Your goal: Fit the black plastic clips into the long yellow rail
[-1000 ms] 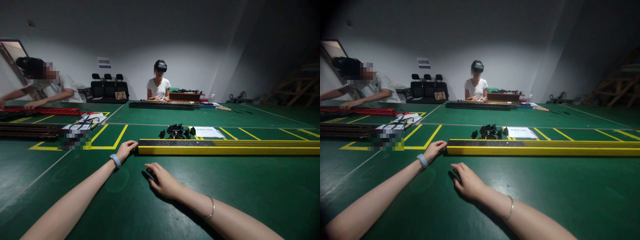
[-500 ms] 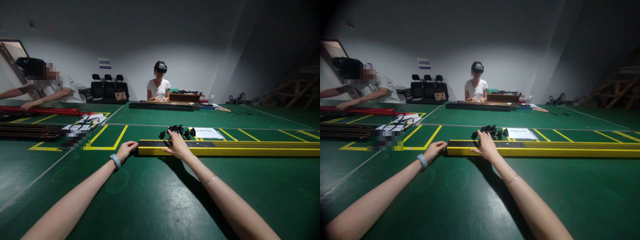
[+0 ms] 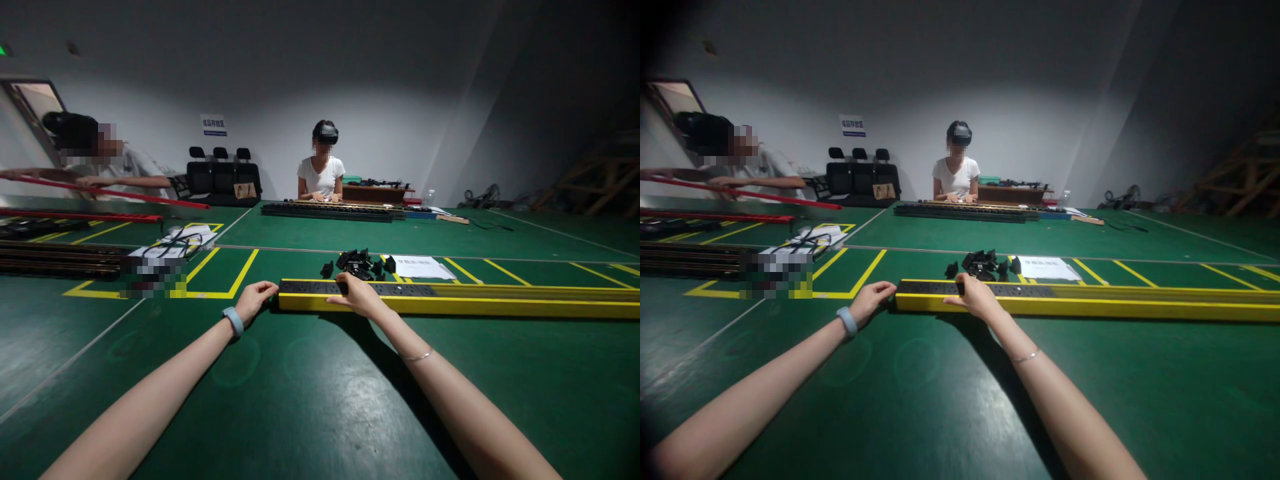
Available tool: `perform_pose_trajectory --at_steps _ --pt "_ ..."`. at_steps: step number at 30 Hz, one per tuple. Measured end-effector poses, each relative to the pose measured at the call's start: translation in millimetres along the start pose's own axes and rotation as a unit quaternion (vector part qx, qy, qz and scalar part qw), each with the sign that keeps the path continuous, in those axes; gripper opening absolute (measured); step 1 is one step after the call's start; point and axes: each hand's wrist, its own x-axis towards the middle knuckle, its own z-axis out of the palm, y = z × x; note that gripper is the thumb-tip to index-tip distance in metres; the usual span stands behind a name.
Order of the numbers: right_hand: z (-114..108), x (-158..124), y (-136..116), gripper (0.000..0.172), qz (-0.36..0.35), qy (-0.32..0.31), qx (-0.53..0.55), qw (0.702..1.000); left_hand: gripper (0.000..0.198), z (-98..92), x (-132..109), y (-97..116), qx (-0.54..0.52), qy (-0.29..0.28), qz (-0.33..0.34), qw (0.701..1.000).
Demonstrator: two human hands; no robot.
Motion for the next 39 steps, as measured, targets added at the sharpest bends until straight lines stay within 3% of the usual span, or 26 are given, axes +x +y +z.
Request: perform_pose_trajectory --at_steps 19,24,31,36,39 --pt "1 -2 -2 0.062 -0.009 0.018 -0.003 1.000 0.039 1.9 0 -1 0.015 0.032 0.024 0.999" --pt "1 -2 -2 0.063 -0.006 0.019 -0.016 1.000 0.037 9.0 1 5 0.033 0.028 0.051 0.998" --pt "2 -3 -1 0.062 -0.019 0.020 -0.046 0.999 0.045 9.3 -4 9 0.056 -0.004 0.036 0.998" --pt "1 -8 -5 0.061 -0.057 0.069 -0.101 0.991 0.038 8.6 -11 12 0.097 -0.034 0.080 0.991" --pt "-4 -20 7 0.064 -0.062 0.103 -0.137 0.983 0.034 8.9 -15 17 0.148 -0.035 0.115 0.982"
